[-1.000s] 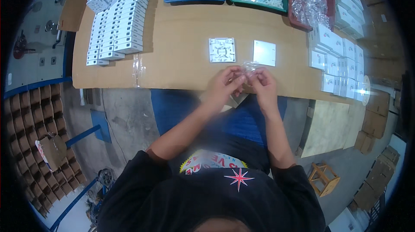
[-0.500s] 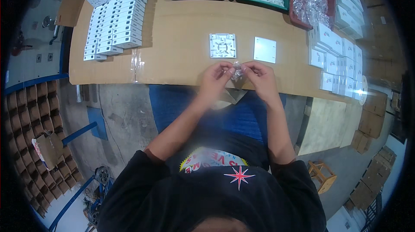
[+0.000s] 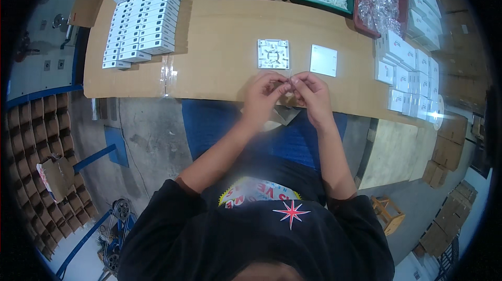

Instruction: The recorder is assembling and filling small white boxes with components from trays and stacking them.

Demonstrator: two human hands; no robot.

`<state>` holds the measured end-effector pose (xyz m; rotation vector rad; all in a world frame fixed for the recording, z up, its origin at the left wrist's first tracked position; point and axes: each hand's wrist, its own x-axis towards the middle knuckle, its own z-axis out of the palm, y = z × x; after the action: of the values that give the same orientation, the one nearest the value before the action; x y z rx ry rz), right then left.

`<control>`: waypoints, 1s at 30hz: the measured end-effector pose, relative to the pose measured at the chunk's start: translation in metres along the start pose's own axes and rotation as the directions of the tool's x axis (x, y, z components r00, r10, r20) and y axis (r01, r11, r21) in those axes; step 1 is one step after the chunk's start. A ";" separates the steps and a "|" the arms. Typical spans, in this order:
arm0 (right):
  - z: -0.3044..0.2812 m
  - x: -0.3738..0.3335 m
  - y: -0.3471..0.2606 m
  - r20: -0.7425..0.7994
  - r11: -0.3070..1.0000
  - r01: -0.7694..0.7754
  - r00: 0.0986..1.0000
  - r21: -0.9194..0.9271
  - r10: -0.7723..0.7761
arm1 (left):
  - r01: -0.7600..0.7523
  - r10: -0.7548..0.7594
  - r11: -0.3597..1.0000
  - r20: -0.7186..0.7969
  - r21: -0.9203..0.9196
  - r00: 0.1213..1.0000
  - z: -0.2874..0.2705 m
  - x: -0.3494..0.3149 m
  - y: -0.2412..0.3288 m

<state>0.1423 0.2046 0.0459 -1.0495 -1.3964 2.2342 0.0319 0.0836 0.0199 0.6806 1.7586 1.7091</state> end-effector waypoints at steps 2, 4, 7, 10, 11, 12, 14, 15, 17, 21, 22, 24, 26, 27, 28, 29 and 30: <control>-0.007 0.002 0.005 0.041 1.000 0.012 0.999 -0.005 -0.011 | 0.016 -0.015 0.999 0.009 -0.031 1.000 -0.001 0.001 -0.006; -0.006 0.002 0.002 0.004 0.998 0.023 1.000 -0.056 -0.023 | -0.028 0.027 0.991 -0.004 -0.129 1.000 -0.001 0.002 -0.010; 0.004 0.001 0.000 -0.072 0.980 0.141 0.986 -0.144 -0.152 | -0.045 0.042 0.991 -0.028 -0.122 0.999 0.000 0.002 -0.007; 0.000 0.005 0.009 -0.075 0.915 0.313 0.937 -0.256 -0.341 | 0.000 -0.005 0.983 -0.023 -0.185 1.000 0.003 0.001 -0.001; -0.003 0.007 0.012 -0.041 0.868 0.376 0.911 -0.324 -0.410 | -0.001 -0.003 0.983 -0.022 -0.185 1.000 0.003 0.001 -0.001; -0.003 0.005 0.008 -0.039 0.868 0.376 0.911 -0.324 -0.410 | -0.016 0.014 0.994 -0.023 -0.105 1.000 0.001 0.000 -0.002; -0.001 -0.002 -0.004 0.079 0.778 0.266 0.959 -0.570 -0.270 | -0.032 0.031 0.999 -0.025 -0.024 0.999 -0.003 0.000 -0.003; -0.001 -0.003 -0.006 0.078 0.777 0.266 0.959 -0.570 -0.271 | -0.118 0.119 0.992 -0.018 0.038 0.993 -0.003 0.000 0.000; 0.000 -0.003 -0.008 0.198 0.674 0.426 0.899 -0.604 -0.390 | -0.204 0.206 0.974 -0.005 0.100 0.979 -0.004 0.002 0.005; -0.002 -0.002 -0.006 0.180 0.775 0.400 0.916 -0.489 -0.359 | -0.278 0.278 0.954 0.019 0.114 0.960 0.001 0.004 0.013; -0.002 -0.004 -0.007 0.144 0.887 0.303 0.952 -0.350 -0.269 | -0.208 0.208 0.978 0.042 -0.012 0.977 0.003 0.004 0.013; -0.004 -0.005 -0.008 0.123 0.961 0.195 0.977 -0.198 -0.173 | -0.141 0.135 0.990 0.173 0.021 0.976 -0.010 0.006 0.005; -0.011 -0.003 -0.009 0.217 0.965 0.158 0.970 -0.207 -0.112 | -0.079 0.057 0.995 0.300 0.062 0.952 -0.014 0.006 -0.005; -0.011 -0.004 -0.014 0.218 0.965 0.159 0.969 -0.207 -0.112 | 0.017 -0.004 0.999 0.292 -0.040 0.956 -0.014 0.004 -0.006; -0.009 -0.006 -0.024 0.264 0.896 0.229 0.955 -0.380 -0.132 | 0.111 -0.065 0.984 0.292 -0.142 0.954 -0.015 0.003 -0.008; -0.008 -0.007 -0.029 0.313 0.791 0.298 0.939 -0.535 -0.142 | 0.110 -0.065 0.984 0.290 -0.142 0.955 -0.014 0.003 -0.010; -0.009 -0.005 -0.028 0.310 0.790 0.297 0.940 -0.536 -0.144 | 0.155 -0.092 0.963 0.269 -0.222 0.959 -0.012 0.003 -0.009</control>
<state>0.1491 0.2207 0.0698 -0.7029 -2.2792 1.8490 0.0213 0.0773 0.0105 0.6360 1.3597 1.6326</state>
